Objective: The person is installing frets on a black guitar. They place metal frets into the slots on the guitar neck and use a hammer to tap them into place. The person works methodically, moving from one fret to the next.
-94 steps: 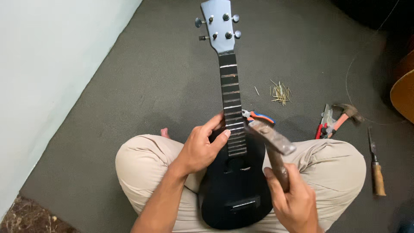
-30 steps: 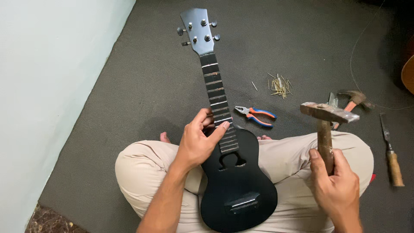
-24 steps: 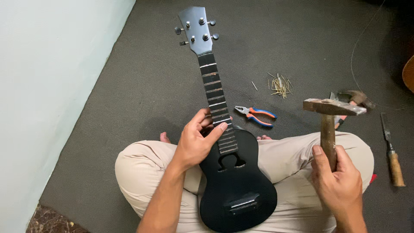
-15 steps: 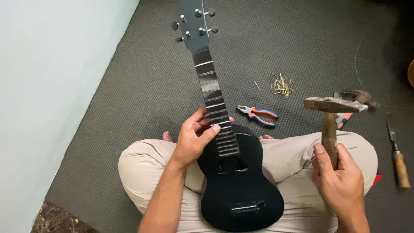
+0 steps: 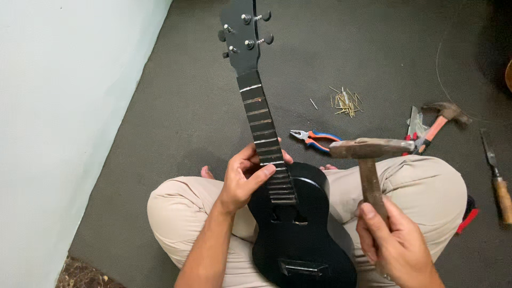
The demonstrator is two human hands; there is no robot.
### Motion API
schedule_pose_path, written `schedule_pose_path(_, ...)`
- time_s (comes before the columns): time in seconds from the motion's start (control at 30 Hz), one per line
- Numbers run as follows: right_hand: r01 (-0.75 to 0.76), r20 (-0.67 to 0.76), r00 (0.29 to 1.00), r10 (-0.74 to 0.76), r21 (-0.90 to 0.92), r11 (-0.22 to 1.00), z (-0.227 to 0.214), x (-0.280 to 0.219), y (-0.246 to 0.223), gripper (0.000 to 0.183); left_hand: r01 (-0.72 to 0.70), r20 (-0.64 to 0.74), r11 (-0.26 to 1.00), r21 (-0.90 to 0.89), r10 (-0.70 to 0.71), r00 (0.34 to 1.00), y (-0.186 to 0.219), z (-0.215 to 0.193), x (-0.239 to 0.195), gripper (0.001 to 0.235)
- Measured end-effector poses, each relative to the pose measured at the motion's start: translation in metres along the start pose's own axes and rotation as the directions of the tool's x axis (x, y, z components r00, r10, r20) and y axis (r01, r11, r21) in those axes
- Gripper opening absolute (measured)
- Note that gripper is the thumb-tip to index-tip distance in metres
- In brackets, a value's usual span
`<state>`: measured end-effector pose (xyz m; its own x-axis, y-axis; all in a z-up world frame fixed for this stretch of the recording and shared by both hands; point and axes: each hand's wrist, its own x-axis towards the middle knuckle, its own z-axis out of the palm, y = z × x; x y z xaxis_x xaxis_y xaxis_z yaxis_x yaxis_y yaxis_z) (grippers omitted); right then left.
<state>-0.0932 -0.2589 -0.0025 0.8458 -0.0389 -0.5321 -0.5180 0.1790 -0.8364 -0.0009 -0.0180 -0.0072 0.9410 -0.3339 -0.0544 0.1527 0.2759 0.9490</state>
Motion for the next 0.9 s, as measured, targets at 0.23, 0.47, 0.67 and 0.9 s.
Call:
schedule_pose_path(0.23, 0.023, 0.018, 1.000, -0.022, -0.090, 0.996, -0.001, -0.001, 0.006, 0.023, -0.047, 0.058, 0.999, 0.027, 0.045, 0.997, 0.002, 0.003, -0.002, 0.045)
schedule_pose_path(0.47, -0.012, 0.024, 1.000, 0.012, -0.008, 1.000, -0.010, 0.000, 0.005, 0.025, -0.028, 0.076, 0.999, 0.033, 0.026, 0.997, 0.007, 0.003, -0.002, 0.047)
schedule_pose_path(0.67, -0.117, -0.288, 0.950, -0.120, -0.686, 0.718, -0.036, 0.016, -0.040, 0.027, 0.055, 0.081, 0.998, 0.018, -0.057, 0.995, 0.014, 0.004, -0.001, 0.036)
schedule_pose_path(0.9, -0.087, -0.223, 0.914, -0.338, -0.923, 0.374, -0.056, 0.110, -0.092, 0.028, 0.127, -0.042, 0.964, 0.234, -0.120, 0.992, 0.025, 0.004, 0.003, 0.030)
